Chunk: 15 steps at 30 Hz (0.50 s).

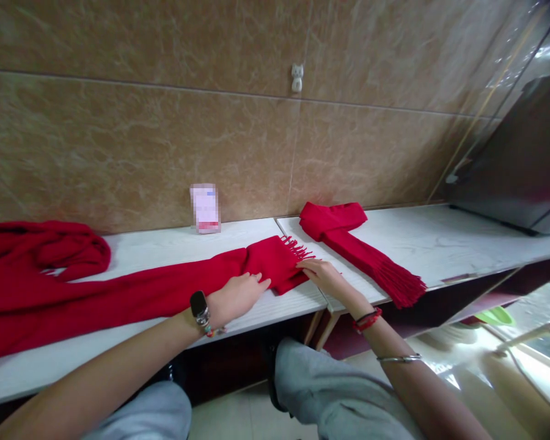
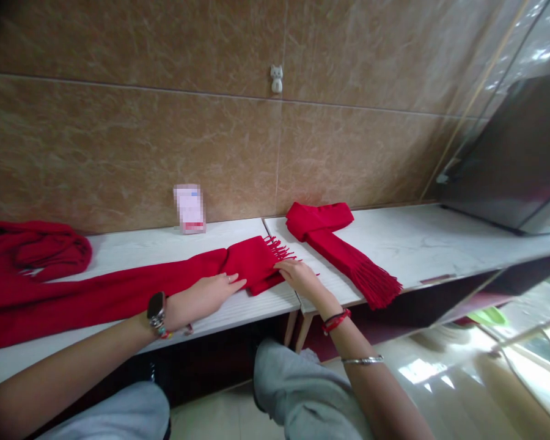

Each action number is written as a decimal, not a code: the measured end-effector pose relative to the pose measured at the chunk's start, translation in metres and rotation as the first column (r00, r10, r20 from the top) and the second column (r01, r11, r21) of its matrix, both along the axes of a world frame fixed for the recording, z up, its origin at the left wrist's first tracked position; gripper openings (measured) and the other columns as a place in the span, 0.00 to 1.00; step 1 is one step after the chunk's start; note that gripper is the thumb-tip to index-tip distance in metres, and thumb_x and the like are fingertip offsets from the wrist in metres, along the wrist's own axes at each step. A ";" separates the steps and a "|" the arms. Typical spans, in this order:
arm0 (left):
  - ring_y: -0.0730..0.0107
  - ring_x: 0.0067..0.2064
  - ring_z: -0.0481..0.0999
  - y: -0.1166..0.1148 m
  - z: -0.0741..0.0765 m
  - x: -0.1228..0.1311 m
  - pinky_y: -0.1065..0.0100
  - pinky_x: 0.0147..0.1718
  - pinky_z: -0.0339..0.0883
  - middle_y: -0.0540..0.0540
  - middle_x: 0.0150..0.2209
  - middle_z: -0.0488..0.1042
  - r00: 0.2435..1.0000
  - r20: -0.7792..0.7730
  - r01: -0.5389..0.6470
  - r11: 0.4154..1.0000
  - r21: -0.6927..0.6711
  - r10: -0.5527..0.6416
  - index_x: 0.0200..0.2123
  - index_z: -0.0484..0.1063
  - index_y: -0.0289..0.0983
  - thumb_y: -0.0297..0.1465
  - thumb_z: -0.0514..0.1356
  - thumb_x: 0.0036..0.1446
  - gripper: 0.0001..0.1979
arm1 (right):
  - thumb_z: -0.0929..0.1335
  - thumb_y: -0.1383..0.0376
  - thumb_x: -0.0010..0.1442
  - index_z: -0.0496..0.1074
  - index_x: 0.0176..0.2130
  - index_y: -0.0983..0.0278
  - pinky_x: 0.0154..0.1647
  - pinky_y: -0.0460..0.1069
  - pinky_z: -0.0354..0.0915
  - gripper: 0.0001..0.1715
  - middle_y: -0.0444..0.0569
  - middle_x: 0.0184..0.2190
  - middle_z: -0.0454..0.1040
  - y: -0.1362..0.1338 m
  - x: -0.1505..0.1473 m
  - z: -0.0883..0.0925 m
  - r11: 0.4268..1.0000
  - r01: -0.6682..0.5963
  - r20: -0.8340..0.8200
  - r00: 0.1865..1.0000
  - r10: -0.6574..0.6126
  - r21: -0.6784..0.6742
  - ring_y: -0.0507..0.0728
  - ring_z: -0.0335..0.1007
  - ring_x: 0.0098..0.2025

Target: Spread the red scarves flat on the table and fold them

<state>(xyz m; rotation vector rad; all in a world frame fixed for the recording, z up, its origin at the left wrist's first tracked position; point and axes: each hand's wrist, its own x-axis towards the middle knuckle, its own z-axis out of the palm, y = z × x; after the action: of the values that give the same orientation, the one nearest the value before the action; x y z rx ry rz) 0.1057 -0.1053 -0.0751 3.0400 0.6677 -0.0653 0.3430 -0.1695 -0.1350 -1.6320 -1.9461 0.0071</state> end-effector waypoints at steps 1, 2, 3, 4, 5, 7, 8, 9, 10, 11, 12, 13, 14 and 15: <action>0.58 0.50 0.67 -0.005 -0.002 0.000 0.63 0.42 0.64 0.38 0.51 0.66 0.999 -0.035 -0.005 1.000 0.013 0.006 0.53 0.62 0.38 0.18 0.44 0.54 0.24 | 0.59 0.71 0.58 0.71 0.42 0.65 0.46 0.50 0.62 0.16 0.51 0.41 0.74 -0.001 0.001 0.000 1.000 -0.026 0.003 1.000 0.026 0.012 0.54 0.69 0.44; 0.57 0.50 0.68 -0.008 -0.002 0.000 0.63 0.41 0.65 0.37 0.52 0.65 0.998 -0.062 -0.009 0.999 0.037 0.011 0.54 0.60 0.37 0.18 0.43 0.55 0.24 | 0.59 0.71 0.58 0.71 0.42 0.65 0.46 0.50 0.62 0.16 0.51 0.41 0.74 -0.003 0.002 0.000 0.999 -0.038 0.002 0.999 0.038 0.020 0.54 0.69 0.44; 0.57 0.50 0.68 -0.009 -0.002 0.000 0.63 0.40 0.65 0.36 0.52 0.64 0.997 -0.073 -0.011 0.998 0.064 0.016 0.55 0.58 0.37 0.18 0.43 0.54 0.25 | 0.59 0.70 0.58 0.71 0.42 0.66 0.46 0.50 0.63 0.16 0.51 0.41 0.74 -0.004 0.003 0.000 0.999 -0.039 -0.001 0.999 0.039 0.026 0.54 0.69 0.44; 0.58 0.50 0.67 -0.007 -0.001 0.000 0.64 0.40 0.65 0.36 0.53 0.63 0.998 -0.056 -0.021 0.996 0.081 0.026 0.56 0.56 0.37 0.18 0.43 0.54 0.26 | 0.59 0.70 0.58 0.71 0.43 0.66 0.46 0.50 0.63 0.15 0.52 0.40 0.74 -0.005 0.003 0.000 0.999 -0.033 -0.004 0.999 0.033 0.028 0.54 0.69 0.43; 0.58 0.51 0.67 -0.003 0.001 0.001 0.64 0.41 0.65 0.36 0.54 0.62 0.999 -0.023 -0.034 0.994 0.099 0.037 0.57 0.55 0.37 0.17 0.43 0.53 0.27 | 0.59 0.70 0.58 0.71 0.43 0.66 0.45 0.49 0.63 0.15 0.52 0.40 0.74 -0.006 0.002 0.001 0.999 -0.023 -0.004 1.000 0.023 0.030 0.54 0.69 0.43; 0.59 0.54 0.63 0.007 0.003 0.001 0.64 0.45 0.62 0.36 0.57 0.58 0.995 0.064 -0.083 0.986 0.142 0.075 0.58 0.53 0.36 0.16 0.42 0.52 0.29 | 0.59 0.69 0.59 0.70 0.43 0.66 0.45 0.49 0.63 0.15 0.52 0.40 0.74 -0.007 -0.001 0.004 1.000 -0.004 0.010 1.000 0.003 0.030 0.54 0.69 0.42; 0.58 0.55 0.61 0.013 0.002 0.001 0.63 0.47 0.61 0.37 0.58 0.57 0.991 0.098 -0.111 0.982 0.154 0.097 0.58 0.51 0.36 0.16 0.43 0.51 0.30 | 0.60 0.69 0.59 0.70 0.43 0.66 0.45 0.49 0.63 0.15 0.52 0.40 0.74 -0.008 -0.003 0.006 1.000 -0.004 0.027 1.000 0.004 0.023 0.54 0.69 0.42; 0.57 0.57 0.59 0.018 0.000 0.000 0.62 0.49 0.59 0.37 0.58 0.55 0.986 0.113 -0.136 0.979 0.154 0.119 0.59 0.50 0.36 0.16 0.43 0.51 0.31 | 0.60 0.69 0.58 0.70 0.43 0.66 0.45 0.49 0.63 0.15 0.51 0.40 0.74 -0.008 -0.005 0.008 1.000 -0.013 0.053 0.999 0.012 0.011 0.54 0.69 0.42; 0.56 0.57 0.57 0.022 -0.004 -0.002 0.61 0.50 0.57 0.37 0.59 0.55 0.985 0.104 -0.151 0.979 0.138 0.138 0.59 0.49 0.36 0.17 0.44 0.51 0.31 | 0.60 0.70 0.58 0.71 0.42 0.65 0.45 0.49 0.63 0.15 0.51 0.40 0.74 -0.008 -0.007 0.010 1.000 -0.026 0.085 0.996 0.027 -0.005 0.54 0.69 0.42; 0.55 0.58 0.57 0.026 -0.008 -0.005 0.60 0.50 0.56 0.37 0.59 0.54 0.985 0.078 -0.161 0.980 0.113 0.153 0.60 0.48 0.36 0.17 0.45 0.51 0.32 | 0.60 0.71 0.57 0.71 0.41 0.65 0.45 0.49 0.63 0.15 0.50 0.39 0.74 -0.009 -0.008 0.012 0.999 -0.043 0.121 0.992 0.045 -0.025 0.54 0.69 0.42; 0.55 0.58 0.57 0.030 -0.013 -0.008 0.59 0.51 0.55 0.37 0.59 0.54 0.986 0.045 -0.166 0.983 0.082 0.163 0.60 0.47 0.37 0.18 0.46 0.51 0.32 | 0.60 0.71 0.57 0.71 0.41 0.65 0.45 0.49 0.62 0.15 0.50 0.39 0.74 -0.010 -0.009 0.014 0.997 -0.058 0.157 0.986 0.065 -0.043 0.54 0.68 0.42; 0.56 0.58 0.57 0.034 -0.018 -0.011 0.59 0.52 0.54 0.38 0.59 0.53 0.986 0.014 -0.164 0.985 0.050 0.163 0.61 0.45 0.37 0.18 0.46 0.51 0.33 | 0.60 0.72 0.57 0.71 0.40 0.65 0.44 0.48 0.62 0.15 0.50 0.38 0.74 -0.011 -0.010 0.015 0.996 -0.071 0.187 0.979 0.081 -0.057 0.54 0.68 0.42; 0.57 0.58 0.56 0.038 -0.022 -0.014 0.59 0.53 0.52 0.39 0.60 0.52 0.987 -0.013 -0.160 0.987 0.020 0.160 0.61 0.44 0.38 0.18 0.47 0.50 0.34 | 0.60 0.73 0.56 0.72 0.40 0.65 0.44 0.48 0.62 0.15 0.50 0.38 0.74 -0.012 -0.010 0.017 0.995 -0.079 0.210 0.973 0.091 -0.064 0.54 0.68 0.42; 0.57 0.59 0.54 0.043 -0.026 -0.017 0.58 0.54 0.50 0.40 0.61 0.50 0.987 -0.038 -0.155 0.988 -0.006 0.155 0.61 0.43 0.39 0.19 0.47 0.50 0.34 | 0.60 0.73 0.56 0.71 0.40 0.65 0.44 0.48 0.62 0.15 0.50 0.38 0.74 -0.013 -0.010 0.018 0.994 -0.085 0.227 0.969 0.098 -0.067 0.54 0.68 0.42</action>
<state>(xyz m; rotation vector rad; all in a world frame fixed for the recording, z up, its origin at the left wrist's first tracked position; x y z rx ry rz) 0.0882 -0.0622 -0.1008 2.9731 0.9012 -0.1213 0.3330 -0.1828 -0.1174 -1.6386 -2.2143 -0.0955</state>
